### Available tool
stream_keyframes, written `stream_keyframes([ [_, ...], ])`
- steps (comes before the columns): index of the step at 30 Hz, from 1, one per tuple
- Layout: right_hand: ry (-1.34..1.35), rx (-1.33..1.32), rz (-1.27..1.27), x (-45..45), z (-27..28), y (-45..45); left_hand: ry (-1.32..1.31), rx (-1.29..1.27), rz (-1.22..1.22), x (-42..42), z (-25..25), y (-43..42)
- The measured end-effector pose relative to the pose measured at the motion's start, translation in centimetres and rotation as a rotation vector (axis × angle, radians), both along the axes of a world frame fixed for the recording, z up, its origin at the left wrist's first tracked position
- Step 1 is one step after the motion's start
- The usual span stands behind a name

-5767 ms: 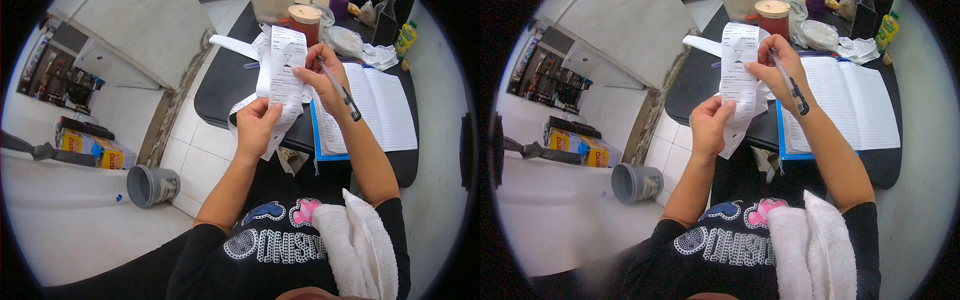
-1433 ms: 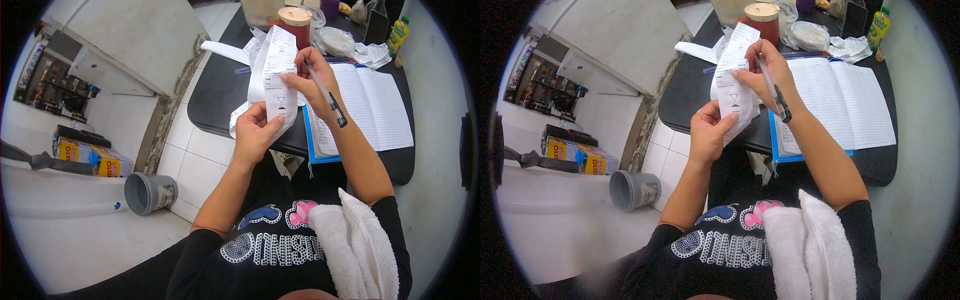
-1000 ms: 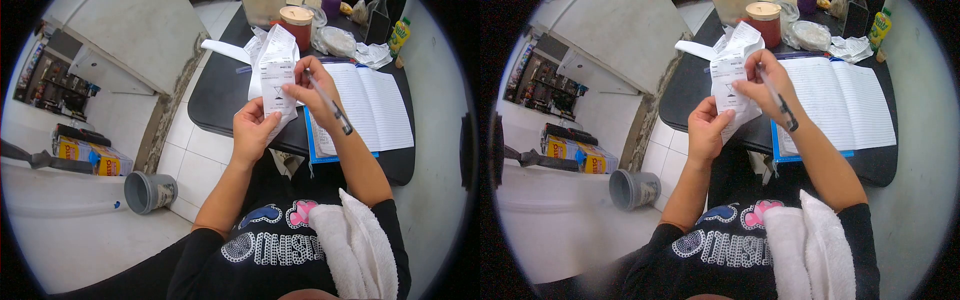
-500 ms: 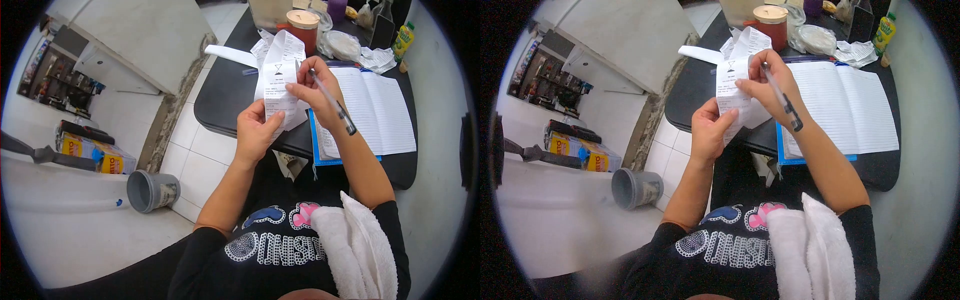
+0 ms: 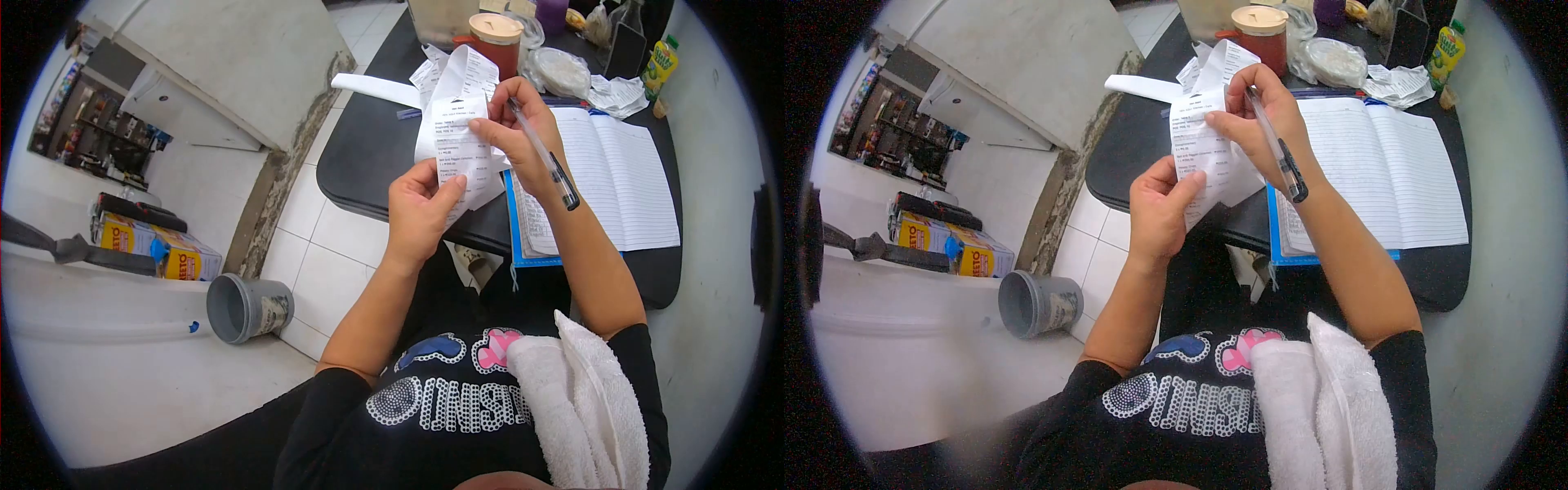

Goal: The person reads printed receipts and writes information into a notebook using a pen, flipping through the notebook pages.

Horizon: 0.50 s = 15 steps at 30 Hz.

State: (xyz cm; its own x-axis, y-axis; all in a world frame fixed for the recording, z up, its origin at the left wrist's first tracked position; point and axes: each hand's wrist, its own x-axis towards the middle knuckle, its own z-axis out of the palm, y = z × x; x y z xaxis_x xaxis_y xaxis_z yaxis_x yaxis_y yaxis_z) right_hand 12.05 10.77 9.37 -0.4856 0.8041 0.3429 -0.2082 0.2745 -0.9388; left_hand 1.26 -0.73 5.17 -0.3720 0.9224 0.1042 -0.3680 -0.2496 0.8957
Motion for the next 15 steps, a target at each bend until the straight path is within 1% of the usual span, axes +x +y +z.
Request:
stream_keyframes([
  [10,0.007,-0.009,-0.006,0.07,0.13,-0.41,-0.041,0.000,0.104,-0.08,0.05,0.23],
  [15,0.020,-0.014,0.000,0.07,0.00,-0.44,-0.036,-0.016,0.106,-0.22,-0.35,0.34],
])
